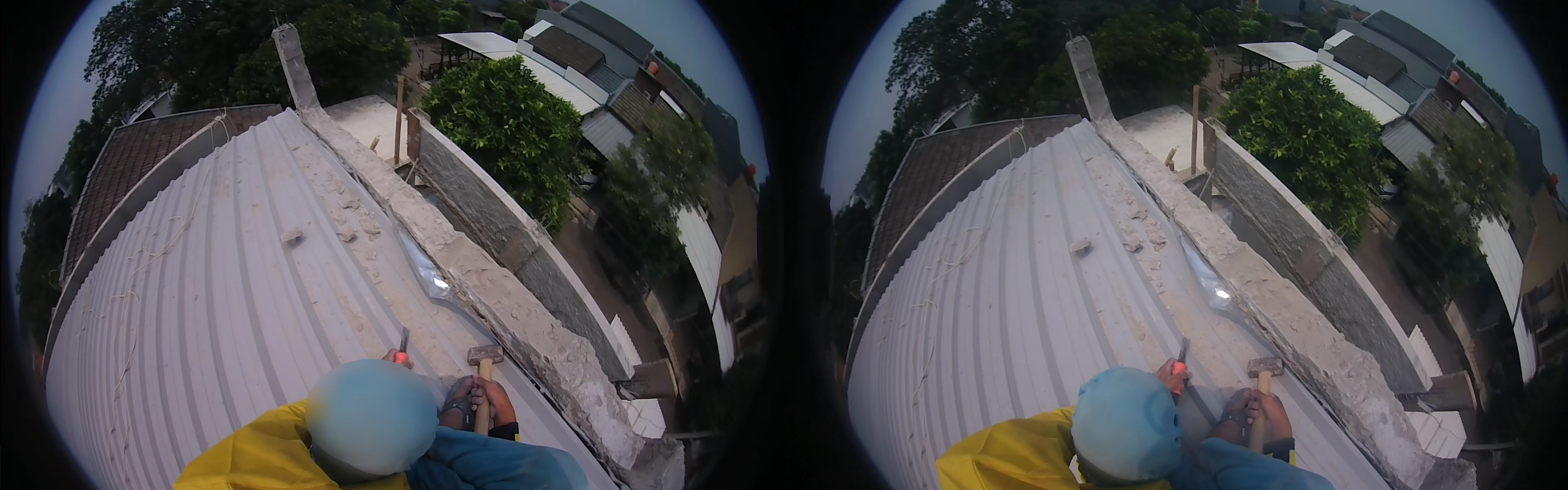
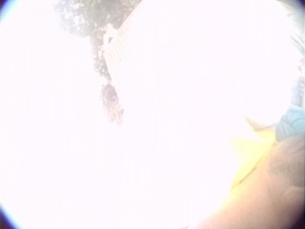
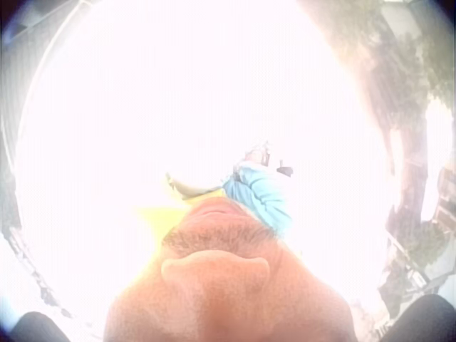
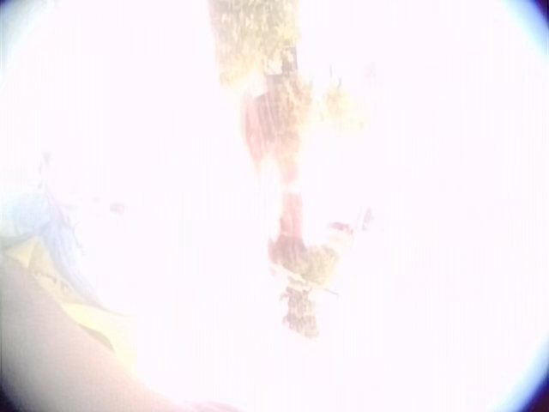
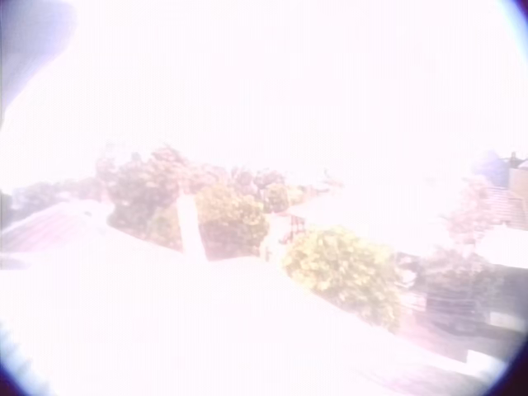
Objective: The person sits on a corrugated metal roof and uses a hammer and a chisel to chip away at a concrete ridge along the roof's edge. They repeatedly strike the chisel to break off pieces of the concrete.
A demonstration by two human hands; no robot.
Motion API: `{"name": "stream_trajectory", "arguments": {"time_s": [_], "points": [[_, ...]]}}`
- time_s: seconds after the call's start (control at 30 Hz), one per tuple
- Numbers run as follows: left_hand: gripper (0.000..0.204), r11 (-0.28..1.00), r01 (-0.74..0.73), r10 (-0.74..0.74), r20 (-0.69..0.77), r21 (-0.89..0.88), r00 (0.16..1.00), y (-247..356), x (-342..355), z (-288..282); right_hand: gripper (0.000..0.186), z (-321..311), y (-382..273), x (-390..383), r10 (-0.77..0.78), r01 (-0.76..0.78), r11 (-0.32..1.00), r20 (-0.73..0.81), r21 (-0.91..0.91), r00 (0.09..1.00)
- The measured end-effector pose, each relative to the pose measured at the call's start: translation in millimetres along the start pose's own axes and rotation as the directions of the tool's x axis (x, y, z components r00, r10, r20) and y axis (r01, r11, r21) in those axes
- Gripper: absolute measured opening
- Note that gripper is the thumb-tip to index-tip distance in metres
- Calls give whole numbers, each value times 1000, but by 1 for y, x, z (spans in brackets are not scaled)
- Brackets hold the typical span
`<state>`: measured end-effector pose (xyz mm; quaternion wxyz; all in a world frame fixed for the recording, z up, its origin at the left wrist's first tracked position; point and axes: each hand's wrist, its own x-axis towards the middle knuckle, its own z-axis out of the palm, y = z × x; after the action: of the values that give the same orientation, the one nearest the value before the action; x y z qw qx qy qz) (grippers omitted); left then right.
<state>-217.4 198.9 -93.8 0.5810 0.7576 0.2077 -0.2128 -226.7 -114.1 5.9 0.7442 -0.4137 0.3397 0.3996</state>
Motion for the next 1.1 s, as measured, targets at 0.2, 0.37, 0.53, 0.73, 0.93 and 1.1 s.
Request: {"name": "stream_trajectory", "arguments": {"time_s": [0.2, 0.37, 0.53, 0.73, 0.93, 1.1], "points": [[51, 975, -100, 118, -78, 197, 990, -24, 12, -3, 21, 14, -3, -10, -29, 29, 999, 3, -13, 1000], [46, 996, 15, -15, 4, 83, 1000, 9, -5, 1, 24, 12, 0, -14, -59, 60, 998, -29, 12, 998], [45, 995, -2, 4, -19, 95, 1000, 15, -12, -6, 19, 11, 1, -8, -53, 53, 998, -4, 31, 999], [50, 977, -8, 19, -46, 214, 999, 35, -25, -6, 20, 8, 4, -7, -90, 90, 995, -29, 33, 996], [50, 969, -40, 58, -67, 244, 996, 47, -33, -9, 23, 15, 1, -11, -86, 87, 996, -33, 28, 996], [49, 982, 21, -14, -37, 187, 999, 59, -39, -12, 18, 16, 1, -17, -108, 108, 994, -7, -1, 994]]}}
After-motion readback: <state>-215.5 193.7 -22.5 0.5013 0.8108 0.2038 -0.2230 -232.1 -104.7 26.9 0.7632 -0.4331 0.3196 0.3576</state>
